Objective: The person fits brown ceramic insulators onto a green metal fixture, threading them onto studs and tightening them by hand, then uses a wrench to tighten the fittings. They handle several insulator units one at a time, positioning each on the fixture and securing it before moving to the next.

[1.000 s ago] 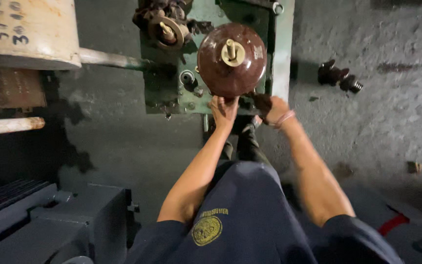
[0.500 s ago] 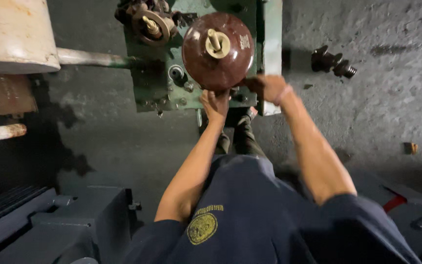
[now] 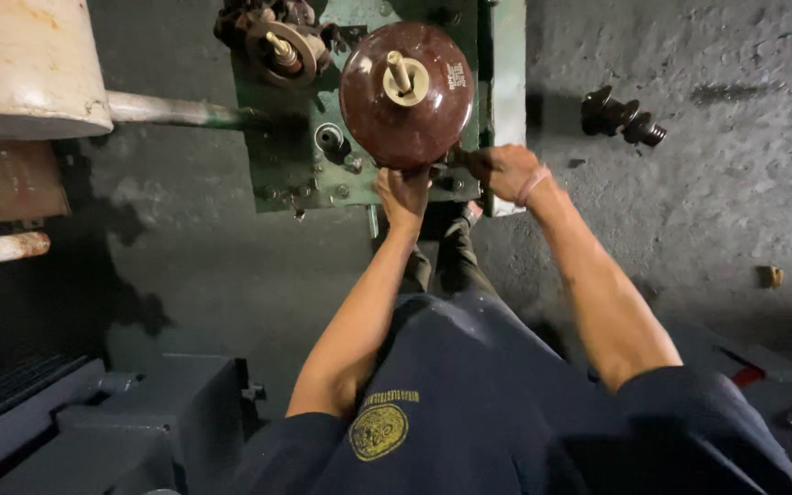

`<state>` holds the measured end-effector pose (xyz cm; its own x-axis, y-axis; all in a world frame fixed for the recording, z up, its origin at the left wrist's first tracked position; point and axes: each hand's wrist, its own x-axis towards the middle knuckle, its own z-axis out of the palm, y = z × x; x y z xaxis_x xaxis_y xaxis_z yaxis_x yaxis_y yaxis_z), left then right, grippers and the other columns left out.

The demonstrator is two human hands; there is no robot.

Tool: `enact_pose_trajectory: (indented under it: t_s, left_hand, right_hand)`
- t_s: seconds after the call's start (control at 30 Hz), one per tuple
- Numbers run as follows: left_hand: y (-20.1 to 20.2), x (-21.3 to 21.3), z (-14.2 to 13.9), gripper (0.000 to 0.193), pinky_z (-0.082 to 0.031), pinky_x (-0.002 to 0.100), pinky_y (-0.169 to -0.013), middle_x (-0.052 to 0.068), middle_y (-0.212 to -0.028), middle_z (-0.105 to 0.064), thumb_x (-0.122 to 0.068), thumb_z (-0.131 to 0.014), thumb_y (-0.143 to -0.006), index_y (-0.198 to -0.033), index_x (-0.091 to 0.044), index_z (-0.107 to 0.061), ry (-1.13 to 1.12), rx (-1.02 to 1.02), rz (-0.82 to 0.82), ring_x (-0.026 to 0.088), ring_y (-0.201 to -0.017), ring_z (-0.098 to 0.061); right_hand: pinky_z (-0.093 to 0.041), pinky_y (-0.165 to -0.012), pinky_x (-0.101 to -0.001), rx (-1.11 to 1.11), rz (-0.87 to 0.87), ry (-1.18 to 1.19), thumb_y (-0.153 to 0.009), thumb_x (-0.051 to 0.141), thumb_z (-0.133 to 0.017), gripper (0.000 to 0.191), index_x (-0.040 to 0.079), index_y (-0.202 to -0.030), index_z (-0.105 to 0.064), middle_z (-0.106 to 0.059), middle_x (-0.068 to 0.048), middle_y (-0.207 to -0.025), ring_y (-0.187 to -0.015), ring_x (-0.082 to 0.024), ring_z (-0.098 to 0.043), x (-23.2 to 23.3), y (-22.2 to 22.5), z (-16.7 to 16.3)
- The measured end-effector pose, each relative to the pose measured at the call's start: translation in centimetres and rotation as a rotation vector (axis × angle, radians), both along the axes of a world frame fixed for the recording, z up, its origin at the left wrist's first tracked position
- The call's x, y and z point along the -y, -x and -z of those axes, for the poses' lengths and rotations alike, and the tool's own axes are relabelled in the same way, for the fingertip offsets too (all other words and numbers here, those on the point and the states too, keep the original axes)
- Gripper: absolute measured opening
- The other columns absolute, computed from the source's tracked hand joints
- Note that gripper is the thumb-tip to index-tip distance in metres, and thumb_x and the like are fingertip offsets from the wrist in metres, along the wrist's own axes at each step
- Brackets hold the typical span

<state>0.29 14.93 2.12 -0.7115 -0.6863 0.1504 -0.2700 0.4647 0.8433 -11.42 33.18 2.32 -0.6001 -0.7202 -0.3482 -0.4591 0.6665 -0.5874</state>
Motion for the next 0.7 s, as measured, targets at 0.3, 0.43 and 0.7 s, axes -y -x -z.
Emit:
enact_pose_trajectory:
  t_s: [0.3, 0.43, 0.7]
  left_hand:
    - [-0.1, -0.1, -0.3, 0.022, -0.054, 0.044, -0.067, 0.009, -0.067, -0.074, -0.027, -0.075, -0.084, -0.076, -0.006, -0.076, -0.075, 0.058, 0.026, 0.031, -0.064, -0.072]
    - [0.1, -0.1, 0.4, 0.024, -0.054, 0.048, -0.075, 0.013, -0.078, -0.075, -0.028, -0.081, -0.079, -0.083, -0.005, -0.074, 0.020, 0.004, -0.012, 0.035, -0.075, -0.071]
    - [0.1, -0.2, -0.5, 0.026, -0.057, 0.044, -0.078, 0.014, -0.077, -0.076, -0.031, -0.074, -0.087, -0.081, -0.006, -0.074, -0.279, 0.180, 0.007, 0.032, -0.075, -0.076]
  right_hand:
    - [-0.056, -0.080, -0.0451, 0.100, 0.000, 0.069, -0.095, 0.038, -0.055, 0.032, 0.020, -0.113, -0.076, -0.077, -0.013, -0.096, -0.087, -0.036, -0.073, 2.5, 1.1, 0.1]
    - [-0.054, -0.083, -0.0498, 0.080, 0.574, 0.038, -0.109, 0.039, -0.051, 0.036, 0.012, -0.110, -0.073, -0.073, -0.023, -0.096, -0.089, -0.042, -0.069, 4.0, -6.4, 1.3]
    - [-0.057, -0.079, -0.0471, 0.000, -0.128, -0.067, -0.096, 0.034, -0.058, 0.028, 0.020, -0.114, -0.074, -0.076, -0.011, -0.099, -0.091, -0.036, -0.073, 2.0, 2.0, -1.2]
